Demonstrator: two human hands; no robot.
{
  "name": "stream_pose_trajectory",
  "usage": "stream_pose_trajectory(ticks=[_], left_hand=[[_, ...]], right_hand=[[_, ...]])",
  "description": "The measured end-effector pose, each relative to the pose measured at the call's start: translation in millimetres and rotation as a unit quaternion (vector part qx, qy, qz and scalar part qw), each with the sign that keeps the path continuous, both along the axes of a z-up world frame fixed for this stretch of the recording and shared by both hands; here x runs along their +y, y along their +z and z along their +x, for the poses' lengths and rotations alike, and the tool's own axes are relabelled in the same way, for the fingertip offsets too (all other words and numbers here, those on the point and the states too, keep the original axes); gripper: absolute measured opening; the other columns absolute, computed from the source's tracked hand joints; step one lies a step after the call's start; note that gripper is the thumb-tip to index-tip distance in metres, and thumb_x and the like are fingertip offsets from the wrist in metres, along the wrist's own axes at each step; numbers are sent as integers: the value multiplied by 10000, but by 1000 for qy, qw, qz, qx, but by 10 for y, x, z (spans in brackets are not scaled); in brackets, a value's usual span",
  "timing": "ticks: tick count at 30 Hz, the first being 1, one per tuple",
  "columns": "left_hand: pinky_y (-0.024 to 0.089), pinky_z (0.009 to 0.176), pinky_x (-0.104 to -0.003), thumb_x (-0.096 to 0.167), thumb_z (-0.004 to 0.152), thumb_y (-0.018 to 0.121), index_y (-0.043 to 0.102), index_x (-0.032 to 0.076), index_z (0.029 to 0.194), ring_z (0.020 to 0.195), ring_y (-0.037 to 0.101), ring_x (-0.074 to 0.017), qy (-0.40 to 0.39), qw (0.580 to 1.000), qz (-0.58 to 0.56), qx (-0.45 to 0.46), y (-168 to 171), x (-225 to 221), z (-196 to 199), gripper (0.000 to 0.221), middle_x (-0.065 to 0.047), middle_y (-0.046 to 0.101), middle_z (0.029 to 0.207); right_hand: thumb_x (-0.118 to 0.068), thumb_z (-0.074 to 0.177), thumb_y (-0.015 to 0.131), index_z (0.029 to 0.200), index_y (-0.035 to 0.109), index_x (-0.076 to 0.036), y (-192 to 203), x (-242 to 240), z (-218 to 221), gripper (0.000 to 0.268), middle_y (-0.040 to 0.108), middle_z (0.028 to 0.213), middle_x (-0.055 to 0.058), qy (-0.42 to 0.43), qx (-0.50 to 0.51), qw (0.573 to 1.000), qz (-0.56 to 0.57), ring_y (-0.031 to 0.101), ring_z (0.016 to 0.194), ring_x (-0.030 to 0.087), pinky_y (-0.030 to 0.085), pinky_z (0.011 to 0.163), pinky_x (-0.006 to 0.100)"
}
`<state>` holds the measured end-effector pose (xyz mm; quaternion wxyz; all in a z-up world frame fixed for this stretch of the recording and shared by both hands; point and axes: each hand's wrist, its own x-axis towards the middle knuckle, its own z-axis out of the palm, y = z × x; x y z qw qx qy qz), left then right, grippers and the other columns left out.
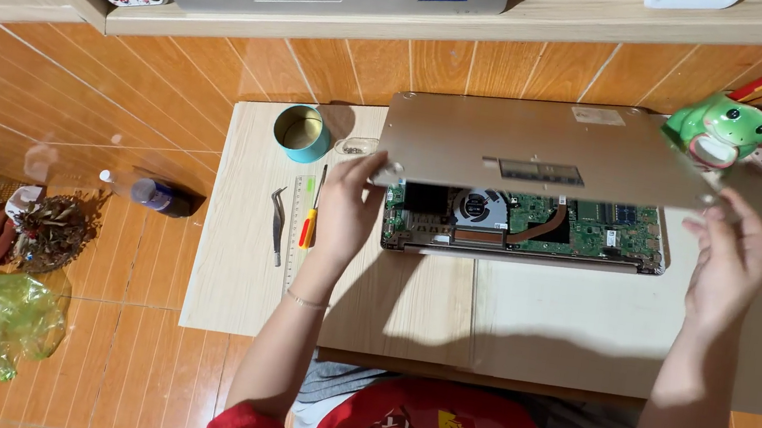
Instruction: Disassembling a laptop to access internal components for repair.
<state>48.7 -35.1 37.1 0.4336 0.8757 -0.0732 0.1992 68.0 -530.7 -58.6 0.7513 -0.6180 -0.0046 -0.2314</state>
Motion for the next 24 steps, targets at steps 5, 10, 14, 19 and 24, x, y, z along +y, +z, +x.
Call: stream_pose_trajectory(ticks=[5,10,14,19,24], left_hand=[[562,772,-402,13,878,738,724,59,1199,885,708,-294,52,988,81,-118,235,129,213,324,-134,750,1016],[548,638,-374,95,938,768,737,70,1082,715,701,-233,78,983,100,-131,769,276,184,149,-110,721,837],[530,621,-383,129,991,751,695,35,1081,708,680,-237,70,974,137,-166,1020,361,125,142,-118,701,821],[506,603,-410,144,1001,755,649,-5,1037,702,650,-274,62,973,155,-159,942,377,126,187,-132,674,824],[530,627,-366,215,1055,732,568,-23,929,694,623,-251,-16,995,90,-30,497,452,321,315,-160,607,907]], right_hand=[[79,1140,577,1435,574,92,561,128,188,296,631,1216,102,29,-60,995,-69,630,1092,146,584,1057,329],[85,1033,581,1330,541,51,1341,455,103,302,587,1415,73,18,-107,982,-154,625,1180,143,574,1019,319],[72,1104,588,1347,514,23,1223,159,65,258,570,1294,76,37,-114,984,-134,606,1090,134,531,1063,279],[97,1151,614,1286,510,36,880,-53,137,181,553,1149,68,23,-78,991,-109,583,1047,140,506,1057,254],[104,1053,694,1426,492,-5,946,253,90,439,454,1036,-3,-41,-78,976,-201,479,954,81,438,909,205]])
